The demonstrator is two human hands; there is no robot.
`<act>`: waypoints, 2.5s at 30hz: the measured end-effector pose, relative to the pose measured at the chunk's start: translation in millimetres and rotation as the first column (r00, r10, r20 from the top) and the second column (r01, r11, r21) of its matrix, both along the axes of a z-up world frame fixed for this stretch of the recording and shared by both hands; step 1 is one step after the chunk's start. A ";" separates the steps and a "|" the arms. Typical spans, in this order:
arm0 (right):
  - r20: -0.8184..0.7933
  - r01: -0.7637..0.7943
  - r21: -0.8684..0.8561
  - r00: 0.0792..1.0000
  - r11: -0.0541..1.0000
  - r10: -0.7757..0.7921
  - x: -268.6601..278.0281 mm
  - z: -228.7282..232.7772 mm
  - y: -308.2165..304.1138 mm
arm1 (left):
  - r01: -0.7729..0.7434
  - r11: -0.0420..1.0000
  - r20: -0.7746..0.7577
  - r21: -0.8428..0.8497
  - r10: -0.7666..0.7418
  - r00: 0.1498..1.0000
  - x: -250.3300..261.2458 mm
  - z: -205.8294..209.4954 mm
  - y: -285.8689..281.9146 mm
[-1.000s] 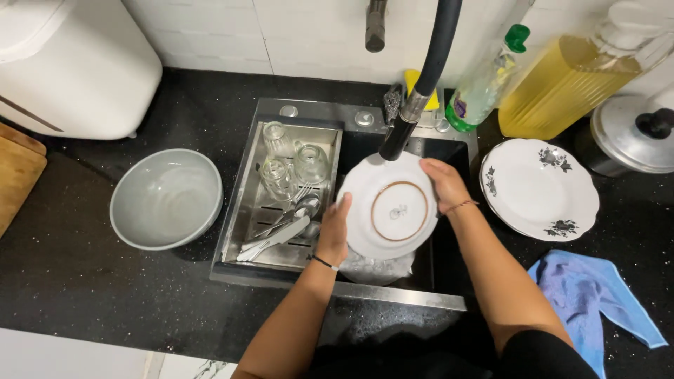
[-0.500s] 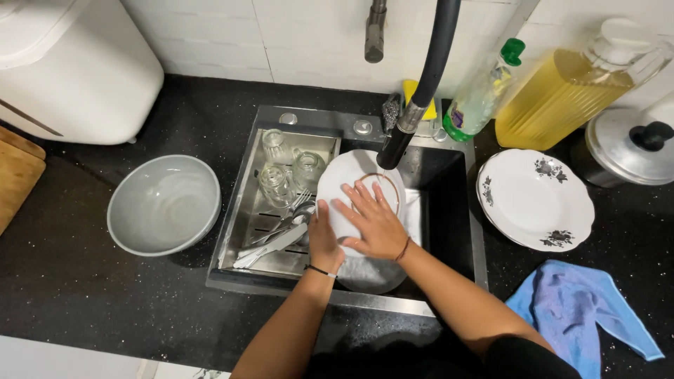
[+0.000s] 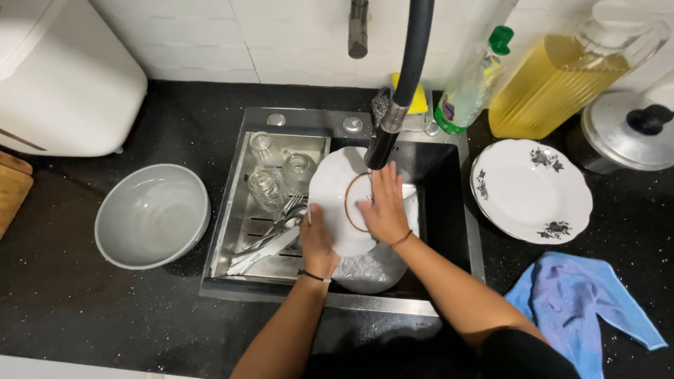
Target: Washing and rinsing dishes and utensils in a kitchen sink.
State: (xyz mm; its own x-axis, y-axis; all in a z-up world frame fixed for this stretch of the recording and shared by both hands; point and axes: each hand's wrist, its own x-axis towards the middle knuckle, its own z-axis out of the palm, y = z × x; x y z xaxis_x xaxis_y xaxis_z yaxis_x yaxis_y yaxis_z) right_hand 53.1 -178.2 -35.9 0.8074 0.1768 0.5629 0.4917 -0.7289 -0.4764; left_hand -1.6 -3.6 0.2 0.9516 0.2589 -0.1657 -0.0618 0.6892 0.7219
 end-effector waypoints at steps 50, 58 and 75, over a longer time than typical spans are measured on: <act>-0.275 0.156 0.959 0.314 0.236 0.909 50.3 4.6 -128.9 | 0.269 0.962 0.016 0.034 -0.270 0.963 -2.9 -13.4 5.1; -0.521 0.210 0.852 0.427 0.480 0.739 19.8 49.6 -138.7 | 0.361 0.932 -0.133 0.030 -0.355 0.926 2.8 -0.7 2.0; -0.231 -0.420 -0.564 0.907 0.711 0.352 -91.4 123.1 -66.9 | 0.476 0.799 -0.137 -0.369 -0.553 0.822 6.9 -43.8 -2.1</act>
State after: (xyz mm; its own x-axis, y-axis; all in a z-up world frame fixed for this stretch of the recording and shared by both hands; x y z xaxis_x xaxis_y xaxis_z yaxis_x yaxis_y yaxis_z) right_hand -38.2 -245.0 87.2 0.6392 0.7523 0.1596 0.7680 -0.6354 -0.0802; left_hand 5.3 -5.7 -43.6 0.8534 -0.3586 -0.3784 0.5032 0.7562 0.4182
